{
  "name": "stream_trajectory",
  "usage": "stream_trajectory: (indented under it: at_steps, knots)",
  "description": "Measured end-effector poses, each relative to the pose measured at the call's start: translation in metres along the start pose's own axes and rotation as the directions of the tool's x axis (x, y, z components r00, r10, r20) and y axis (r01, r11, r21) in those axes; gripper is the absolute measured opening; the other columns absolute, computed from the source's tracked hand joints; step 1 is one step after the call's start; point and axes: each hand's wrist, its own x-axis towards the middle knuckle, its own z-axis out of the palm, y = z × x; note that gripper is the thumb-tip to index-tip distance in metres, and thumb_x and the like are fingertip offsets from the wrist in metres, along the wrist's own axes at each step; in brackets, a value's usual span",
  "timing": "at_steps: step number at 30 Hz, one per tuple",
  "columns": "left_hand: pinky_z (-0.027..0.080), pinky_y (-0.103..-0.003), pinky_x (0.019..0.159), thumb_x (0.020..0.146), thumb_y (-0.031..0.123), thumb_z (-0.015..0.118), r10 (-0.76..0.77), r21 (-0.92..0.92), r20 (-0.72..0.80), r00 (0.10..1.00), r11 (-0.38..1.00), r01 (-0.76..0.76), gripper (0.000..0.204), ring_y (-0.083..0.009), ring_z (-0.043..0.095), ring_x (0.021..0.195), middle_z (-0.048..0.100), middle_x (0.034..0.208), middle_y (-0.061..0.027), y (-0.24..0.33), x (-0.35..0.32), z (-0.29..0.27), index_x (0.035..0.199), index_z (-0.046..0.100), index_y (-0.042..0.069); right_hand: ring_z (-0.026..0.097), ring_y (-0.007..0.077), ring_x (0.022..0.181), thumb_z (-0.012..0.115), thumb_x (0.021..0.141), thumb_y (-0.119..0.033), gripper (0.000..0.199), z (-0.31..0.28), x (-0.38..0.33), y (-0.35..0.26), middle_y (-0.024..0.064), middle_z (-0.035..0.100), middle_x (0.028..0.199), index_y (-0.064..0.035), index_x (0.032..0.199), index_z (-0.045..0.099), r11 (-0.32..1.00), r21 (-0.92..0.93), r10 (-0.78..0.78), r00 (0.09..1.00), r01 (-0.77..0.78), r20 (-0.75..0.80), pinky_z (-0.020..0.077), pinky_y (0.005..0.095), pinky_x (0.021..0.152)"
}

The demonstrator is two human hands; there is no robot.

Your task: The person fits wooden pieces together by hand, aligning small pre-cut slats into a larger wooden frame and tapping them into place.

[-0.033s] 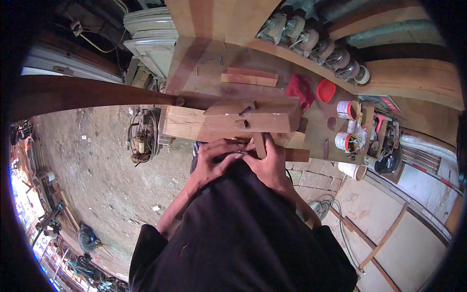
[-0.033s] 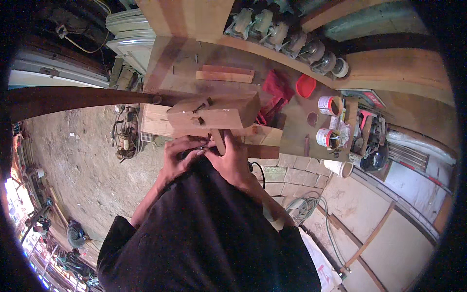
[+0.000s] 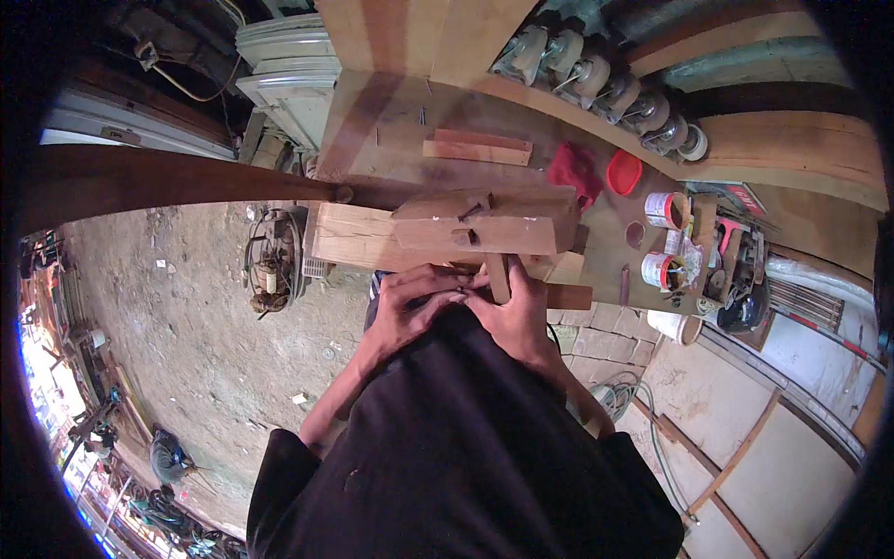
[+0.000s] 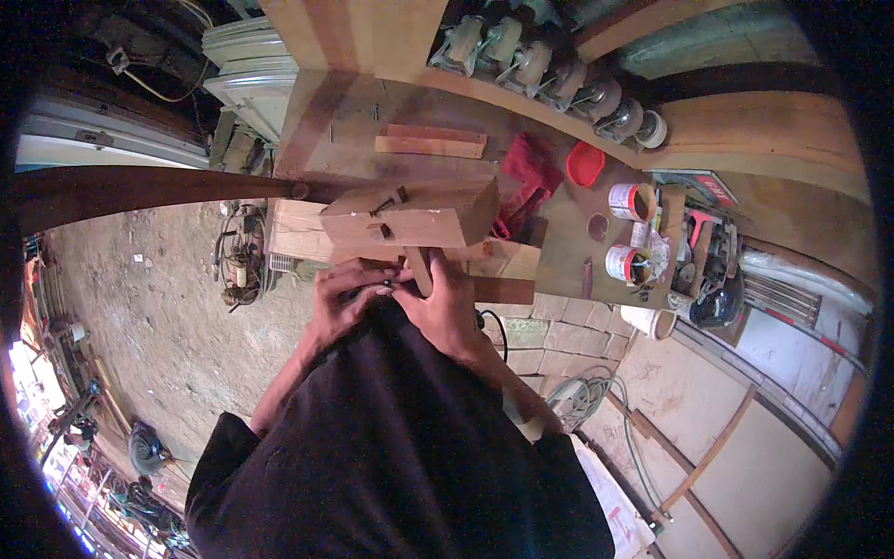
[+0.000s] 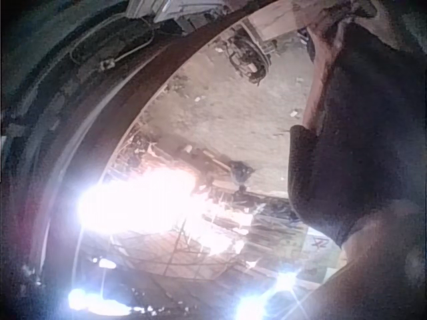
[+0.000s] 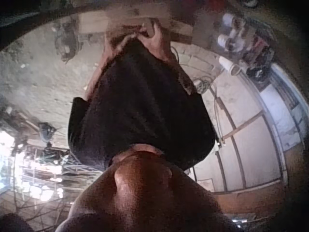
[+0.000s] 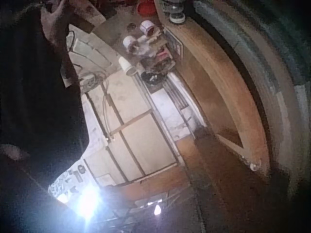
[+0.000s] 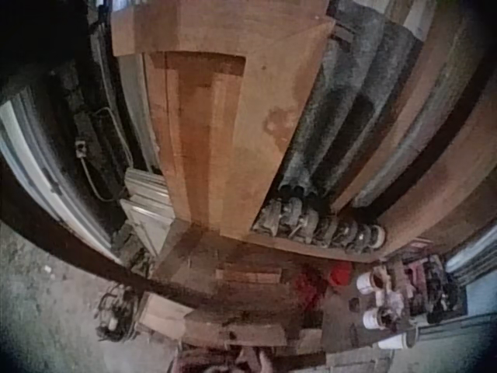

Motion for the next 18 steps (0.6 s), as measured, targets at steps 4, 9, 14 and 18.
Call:
stream_trajectory:
  at_steps: [4,9,14,18]
  knots:
    - [0.056,-0.034,0.084,0.083,-0.001,0.073,0.074,-0.018,-0.009,0.997,0.997,-0.074,0.02,-0.0263,0.071,0.096,0.074,0.1,-0.013,-0.007,0.001,0.001,0.102,0.074,0.0,0.063,0.0439,0.094,0.086,0.072,-0.022,0.063,-0.002,0.0,-0.002,0.0246,0.064,0.102,0.0032,0.12,0.053,0.997,-0.081,0.006,0.999,-0.004,0.033,0.0502,0.0499,0.083]
    - [0.057,-0.034,0.081,0.08,-0.009,0.07,0.068,0.095,-0.032,0.997,0.993,-0.064,0.023,-0.0271,0.072,0.092,0.073,0.099,-0.012,-0.014,-0.002,0.002,0.102,0.073,0.001,0.064,0.042,0.094,0.083,0.076,-0.019,0.052,-0.007,-0.001,-0.011,0.0213,0.066,0.098,0.0015,0.114,0.054,0.998,-0.037,-0.048,0.999,0.049,0.024,0.0506,0.0492,0.083]
    - [0.058,-0.034,0.08,0.077,-0.01,0.069,0.072,0.161,-0.022,0.997,0.985,-0.067,0.027,-0.0281,0.071,0.091,0.073,0.099,-0.0122,-0.014,-0.003,0.002,0.101,0.073,0.002,0.069,0.0234,0.078,0.079,0.082,-0.011,0.038,-0.018,0.002,-0.019,0.0095,0.07,0.084,0.0007,0.11,0.056,0.998,-0.039,-0.059,0.998,0.059,0.003,0.0542,0.0364,0.073]
    - [0.059,-0.035,0.079,0.075,-0.01,0.069,0.134,0.235,-0.045,0.99,0.965,-0.12,0.028,-0.0279,0.071,0.091,0.073,0.098,-0.0112,-0.012,-0.002,0.004,0.099,0.073,0.004,0.068,0.0161,0.076,0.069,0.091,-0.01,0.027,-0.044,-0.006,-0.023,0.009,0.069,0.084,0.0015,0.112,0.055,0.991,0.118,0.064,0.997,-0.069,0.049,0.0542,0.0332,0.07]
